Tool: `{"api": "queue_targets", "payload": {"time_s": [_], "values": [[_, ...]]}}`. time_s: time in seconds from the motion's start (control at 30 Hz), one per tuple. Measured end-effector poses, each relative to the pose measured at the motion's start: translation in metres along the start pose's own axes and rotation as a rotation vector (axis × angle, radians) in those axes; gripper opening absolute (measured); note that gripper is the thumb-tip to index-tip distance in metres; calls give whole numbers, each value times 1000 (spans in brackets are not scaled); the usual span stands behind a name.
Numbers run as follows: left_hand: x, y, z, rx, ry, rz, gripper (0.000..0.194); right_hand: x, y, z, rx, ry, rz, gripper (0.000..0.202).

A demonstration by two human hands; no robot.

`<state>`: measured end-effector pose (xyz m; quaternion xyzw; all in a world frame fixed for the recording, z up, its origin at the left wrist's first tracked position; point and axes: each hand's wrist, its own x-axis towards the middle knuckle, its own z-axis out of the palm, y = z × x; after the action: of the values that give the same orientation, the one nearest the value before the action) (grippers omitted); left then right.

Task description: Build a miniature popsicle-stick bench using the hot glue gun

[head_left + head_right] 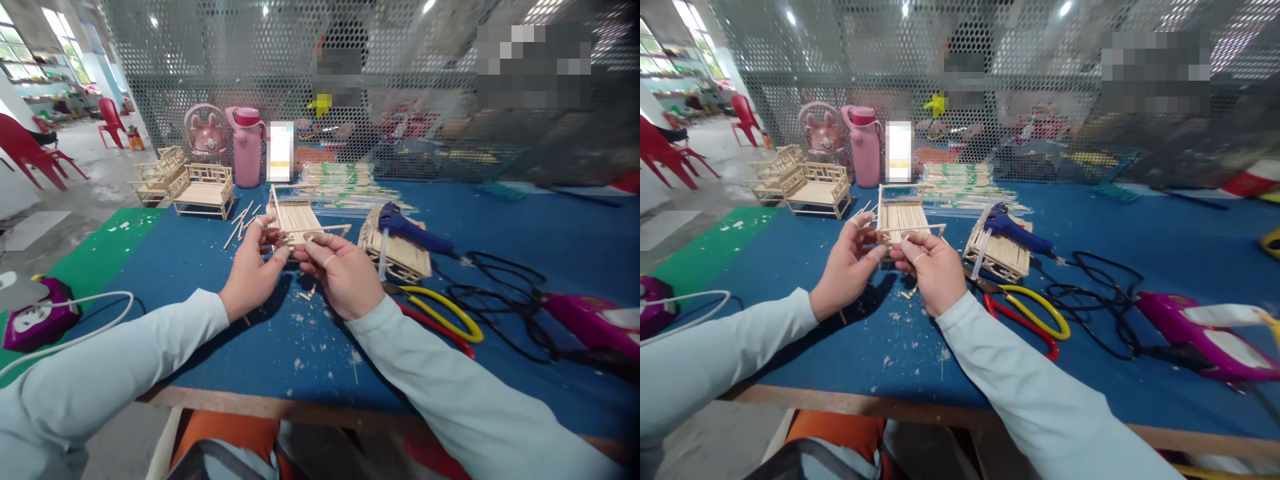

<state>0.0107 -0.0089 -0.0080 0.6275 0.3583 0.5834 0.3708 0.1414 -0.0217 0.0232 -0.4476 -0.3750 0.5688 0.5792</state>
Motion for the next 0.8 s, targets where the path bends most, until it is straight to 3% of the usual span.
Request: {"api": "queue_targets", "payload": {"time_s": [0.13, 0.4, 0.8], "values": [[-1, 1, -1, 29, -58, 48, 42, 1, -1, 0, -55, -43, 27, 13], [0, 2, -1, 88, -45, 79, 41, 10, 5, 0, -149, -132, -99, 27], [6, -1, 4, -11, -13, 83, 43, 11, 8, 0, -127, -120, -98, 28]]}}
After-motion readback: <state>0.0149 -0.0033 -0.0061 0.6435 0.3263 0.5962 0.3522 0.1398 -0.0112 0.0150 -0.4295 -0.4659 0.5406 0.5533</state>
